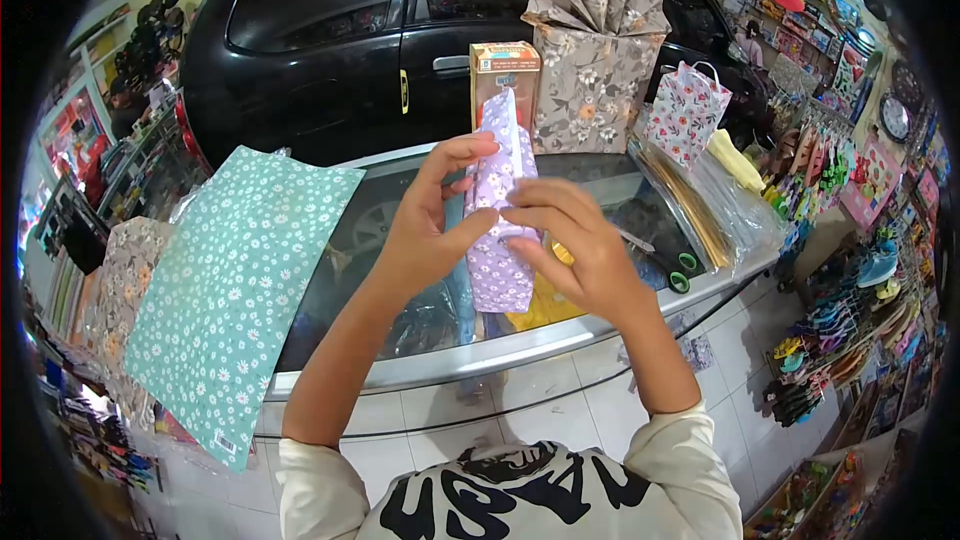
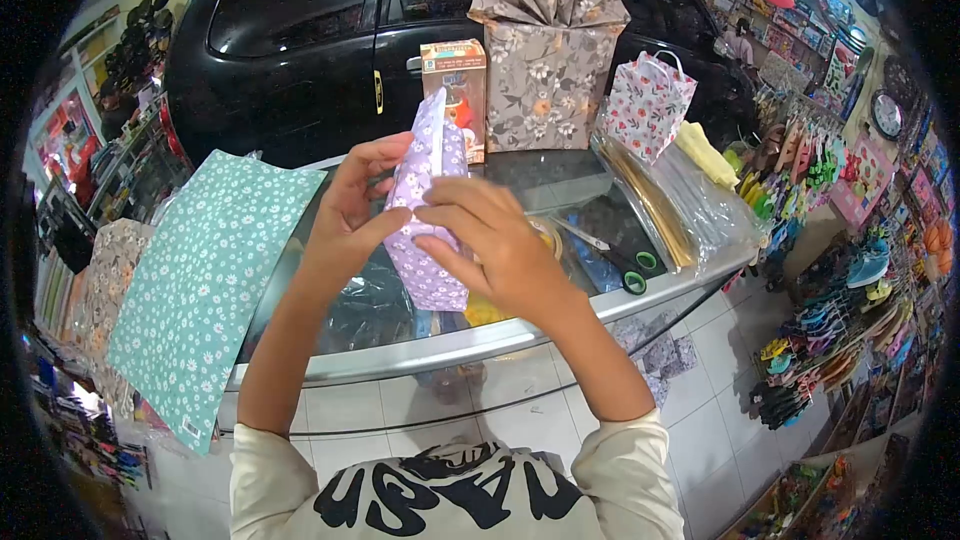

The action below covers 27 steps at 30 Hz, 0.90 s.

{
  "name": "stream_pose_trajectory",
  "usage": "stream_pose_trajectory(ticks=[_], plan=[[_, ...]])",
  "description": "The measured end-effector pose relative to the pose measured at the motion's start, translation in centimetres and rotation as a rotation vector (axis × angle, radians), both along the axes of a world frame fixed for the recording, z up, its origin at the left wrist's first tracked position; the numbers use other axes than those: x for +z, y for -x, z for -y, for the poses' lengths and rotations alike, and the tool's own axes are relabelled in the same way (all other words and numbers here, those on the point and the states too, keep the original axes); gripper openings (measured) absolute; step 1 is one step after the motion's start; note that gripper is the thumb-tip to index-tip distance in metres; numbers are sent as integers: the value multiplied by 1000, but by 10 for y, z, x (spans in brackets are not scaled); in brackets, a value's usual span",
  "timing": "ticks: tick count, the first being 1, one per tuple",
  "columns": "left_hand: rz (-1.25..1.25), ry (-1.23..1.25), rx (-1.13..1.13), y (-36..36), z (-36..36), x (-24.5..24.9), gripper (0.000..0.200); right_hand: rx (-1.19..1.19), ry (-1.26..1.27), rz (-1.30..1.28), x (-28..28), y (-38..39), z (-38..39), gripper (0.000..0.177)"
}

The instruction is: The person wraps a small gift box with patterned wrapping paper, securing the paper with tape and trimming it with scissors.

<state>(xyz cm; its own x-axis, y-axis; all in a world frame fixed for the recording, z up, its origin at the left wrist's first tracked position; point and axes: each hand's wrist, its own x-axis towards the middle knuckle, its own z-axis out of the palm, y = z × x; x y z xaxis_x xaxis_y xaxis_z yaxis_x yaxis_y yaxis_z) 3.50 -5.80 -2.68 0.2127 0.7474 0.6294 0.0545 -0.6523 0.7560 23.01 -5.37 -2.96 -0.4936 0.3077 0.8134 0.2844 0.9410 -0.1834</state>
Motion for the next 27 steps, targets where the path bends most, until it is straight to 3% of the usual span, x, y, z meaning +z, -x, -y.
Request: stream_pose_trajectory(ticks=[3, 6, 15, 21, 24, 27], plan=[[-149, -41, 27, 0, 6, 9, 46, -35, -21, -31, -2, 3, 5, 24], [-667, -381, 365, 2, 9, 8, 36, -92, -124, -14, 0, 1, 8, 26], [-900, -397, 177, 19, 0, 26, 38, -46, -82, 30, -1, -3, 6, 27], [-576, -379, 99, 16, -25, 14, 43, -32, -133, -3, -1, 0, 3, 25], [-823, -341, 133, 20, -30, 17, 44, -32, -160, -12, -1, 0, 1, 24], [-914, -234, 109, 21, -31, 29, 48, -1, -112, -33, -2, 0, -1, 24]])
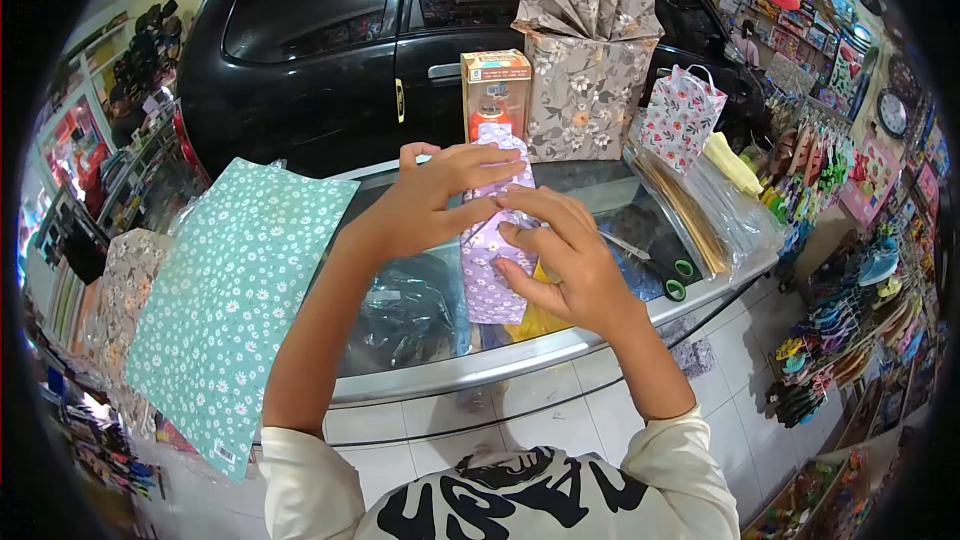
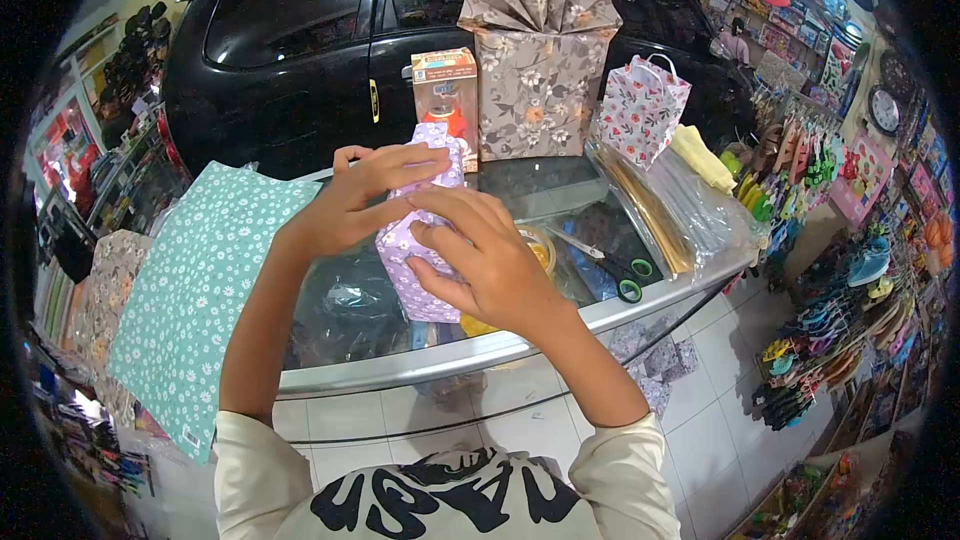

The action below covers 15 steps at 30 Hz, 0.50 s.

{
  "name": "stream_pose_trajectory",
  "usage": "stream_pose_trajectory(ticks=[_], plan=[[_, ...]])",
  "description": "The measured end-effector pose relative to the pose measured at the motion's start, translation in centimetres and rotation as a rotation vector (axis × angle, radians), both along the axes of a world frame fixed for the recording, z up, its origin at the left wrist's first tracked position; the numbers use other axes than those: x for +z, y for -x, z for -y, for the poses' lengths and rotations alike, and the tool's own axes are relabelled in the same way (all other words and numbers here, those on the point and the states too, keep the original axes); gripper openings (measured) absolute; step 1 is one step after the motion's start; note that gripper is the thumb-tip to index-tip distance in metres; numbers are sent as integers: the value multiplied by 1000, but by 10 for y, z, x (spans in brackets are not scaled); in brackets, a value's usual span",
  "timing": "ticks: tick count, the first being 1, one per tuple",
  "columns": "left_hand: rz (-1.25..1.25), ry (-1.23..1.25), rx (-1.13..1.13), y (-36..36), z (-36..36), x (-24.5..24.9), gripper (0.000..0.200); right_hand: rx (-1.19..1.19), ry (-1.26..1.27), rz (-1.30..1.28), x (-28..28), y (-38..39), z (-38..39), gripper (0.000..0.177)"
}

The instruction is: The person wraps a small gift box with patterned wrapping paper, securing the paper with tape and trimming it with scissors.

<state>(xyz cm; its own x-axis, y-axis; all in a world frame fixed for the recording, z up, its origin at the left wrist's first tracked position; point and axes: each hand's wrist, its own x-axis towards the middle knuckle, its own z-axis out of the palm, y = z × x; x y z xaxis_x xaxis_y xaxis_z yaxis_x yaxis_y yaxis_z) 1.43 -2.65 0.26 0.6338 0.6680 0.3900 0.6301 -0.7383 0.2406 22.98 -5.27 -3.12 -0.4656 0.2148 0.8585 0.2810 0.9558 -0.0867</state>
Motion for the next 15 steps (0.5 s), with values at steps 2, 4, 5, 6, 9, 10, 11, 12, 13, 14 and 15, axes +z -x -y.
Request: stream_pose_trajectory(ticks=[2, 4, 5, 6, 9, 10, 11, 12, 13, 14, 15], plan=[[69, 96, 19, -7, 2, 8, 47, 14, 33, -6, 0, 0, 0, 25], [172, 176, 18, -10, 0, 9, 49, 6, 50, 0, -1, -1, 0, 26], [241, 208, 7, -11, -2, 7, 51, 12, 85, -15, 0, -2, 0, 26], [309, 241, -5, -12, -5, 5, 53, 17, 122, -31, 2, -2, 0, 27], [592, 289, -179, -16, -14, -7, 42, 90, 414, -203, 9, 0, 6, 30], [552, 146, -197, -15, -15, -11, 38, 125, 543, -282, 12, 1, 8, 31], [511, 3, -215, -14, -16, -15, 34, 131, 531, -247, 15, 0, 9, 31], [470, -139, -229, -13, -16, -18, 31, 140, 521, -210, 18, -3, 8, 31], [428, -208, -234, -11, -15, -18, 25, 149, 510, -173, 20, -4, 8, 31], [385, -277, -238, -9, -14, -16, 19, 128, 425, -135, 19, -5, 8, 30], [343, -349, -241, -7, -13, -15, 14, 108, 338, -96, 18, -5, 7, 28]])
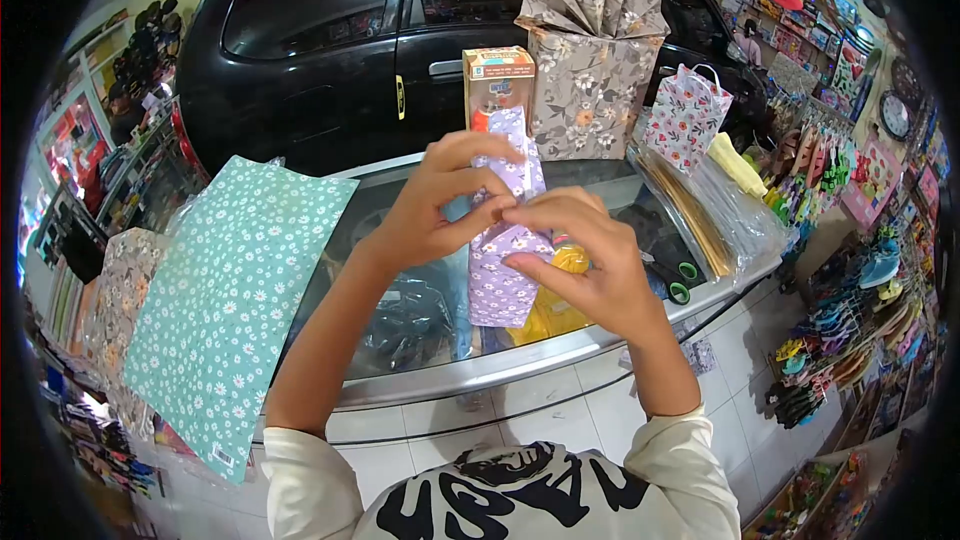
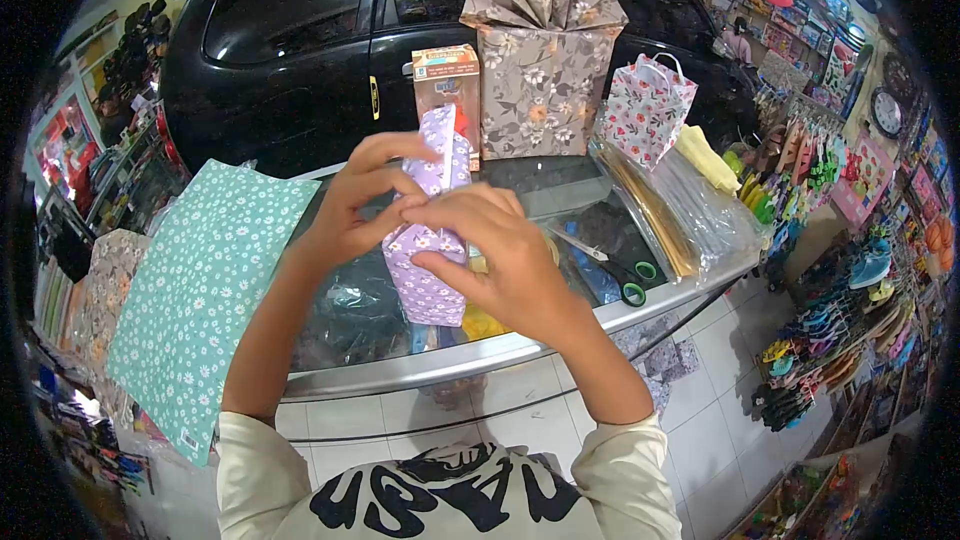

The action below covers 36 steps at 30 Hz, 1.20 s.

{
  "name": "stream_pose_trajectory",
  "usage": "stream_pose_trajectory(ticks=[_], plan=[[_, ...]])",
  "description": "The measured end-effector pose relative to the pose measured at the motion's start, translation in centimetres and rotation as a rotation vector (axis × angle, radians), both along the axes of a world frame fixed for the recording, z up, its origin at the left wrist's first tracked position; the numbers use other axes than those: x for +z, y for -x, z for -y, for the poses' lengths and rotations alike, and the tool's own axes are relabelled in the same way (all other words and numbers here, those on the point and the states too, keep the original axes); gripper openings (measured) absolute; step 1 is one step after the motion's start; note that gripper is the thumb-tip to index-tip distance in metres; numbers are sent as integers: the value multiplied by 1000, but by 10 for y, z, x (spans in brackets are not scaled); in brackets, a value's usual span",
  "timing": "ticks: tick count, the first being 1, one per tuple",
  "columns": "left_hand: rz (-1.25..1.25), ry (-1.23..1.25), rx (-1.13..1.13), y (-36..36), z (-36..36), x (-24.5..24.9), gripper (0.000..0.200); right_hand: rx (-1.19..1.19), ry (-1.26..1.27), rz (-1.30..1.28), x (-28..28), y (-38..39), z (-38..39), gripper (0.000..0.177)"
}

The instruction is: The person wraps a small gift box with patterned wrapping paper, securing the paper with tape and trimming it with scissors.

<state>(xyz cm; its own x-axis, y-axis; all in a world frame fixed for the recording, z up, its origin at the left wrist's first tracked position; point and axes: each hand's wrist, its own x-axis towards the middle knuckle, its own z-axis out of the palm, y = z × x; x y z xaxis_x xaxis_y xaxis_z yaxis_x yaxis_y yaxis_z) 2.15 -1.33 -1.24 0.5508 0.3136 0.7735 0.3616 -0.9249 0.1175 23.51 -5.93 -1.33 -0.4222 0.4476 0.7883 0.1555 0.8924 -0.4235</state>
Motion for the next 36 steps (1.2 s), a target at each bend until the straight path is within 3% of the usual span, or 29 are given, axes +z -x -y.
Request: stream_pose_trajectory(ticks=[3, 8, 9, 12, 15, 20, 27, 30, 36], plan=[[68, 211, -108, 0, 1, -7, 8, 4, -143, 75, -4, -5, -3, 21], [30, 120, -156, 9, 0, -13, 30, -14, -1, -62, 0, 3, 8, 17], [30, 112, -186, 8, 2, -11, 36, -44, -65, -12, 0, 3, 7, 17], [-115, 27, -77, 7, 15, 1, 52, -118, -212, 114, 0, -3, 3, 18], [-55, -29, -14, 0, 17, -6, 53, -131, -254, 158, 0, -6, 5, 19], [-120, 71, 29, 0, 19, -4, 64, -119, -426, 119, -11, -5, -1, 22], [-184, 172, 32, 7, 7, 2, 75, -130, -470, 108, -13, 0, 0, 21], [-193, 91, 44, 3, -6, -1, 70, -119, -460, 108, -13, 0, 0, 19], [-233, 276, 24, 1, -23, 7, 61, -90, -408, 170, -12, -5, -3, 19]])
